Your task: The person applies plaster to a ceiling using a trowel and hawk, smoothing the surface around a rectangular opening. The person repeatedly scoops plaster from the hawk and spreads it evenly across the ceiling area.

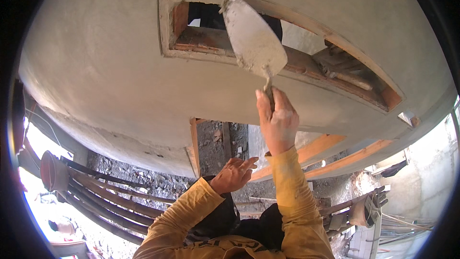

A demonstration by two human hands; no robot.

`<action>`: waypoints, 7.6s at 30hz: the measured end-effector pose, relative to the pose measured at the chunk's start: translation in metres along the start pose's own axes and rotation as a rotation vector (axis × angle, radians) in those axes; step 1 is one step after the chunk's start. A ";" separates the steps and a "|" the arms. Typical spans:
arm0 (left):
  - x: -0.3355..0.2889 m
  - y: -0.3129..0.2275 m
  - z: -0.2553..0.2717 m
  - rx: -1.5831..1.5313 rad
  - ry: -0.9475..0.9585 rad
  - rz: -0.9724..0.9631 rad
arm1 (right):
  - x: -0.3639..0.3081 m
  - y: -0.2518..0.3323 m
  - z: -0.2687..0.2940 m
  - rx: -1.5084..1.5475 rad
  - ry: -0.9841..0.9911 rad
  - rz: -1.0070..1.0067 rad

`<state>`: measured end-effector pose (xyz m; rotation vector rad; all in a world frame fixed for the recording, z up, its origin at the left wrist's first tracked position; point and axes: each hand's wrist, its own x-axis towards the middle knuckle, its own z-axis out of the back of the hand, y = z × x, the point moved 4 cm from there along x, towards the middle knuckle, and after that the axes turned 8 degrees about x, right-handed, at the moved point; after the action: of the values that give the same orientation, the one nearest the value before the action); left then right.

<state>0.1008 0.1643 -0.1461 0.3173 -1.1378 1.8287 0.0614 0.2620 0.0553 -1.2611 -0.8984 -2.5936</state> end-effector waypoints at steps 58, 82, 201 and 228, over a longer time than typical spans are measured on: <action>0.269 -0.128 0.036 -1.116 -0.497 -0.020 | -0.019 -0.075 0.212 -0.493 -0.043 0.118; 0.267 -0.099 0.074 -1.208 -0.617 0.031 | 0.017 -0.051 0.195 -0.550 -0.005 0.231; 0.235 -0.113 0.001 -1.066 -0.078 0.055 | -0.041 -0.069 0.276 -0.594 0.182 -0.069; 0.105 -0.018 0.068 -0.289 0.133 0.168 | -0.365 -0.183 0.318 -0.536 0.454 -0.692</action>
<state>0.0434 0.1717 -0.0339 -0.0681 -1.3457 1.7682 0.4486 0.5369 -0.1505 -0.3729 -0.6385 -3.6223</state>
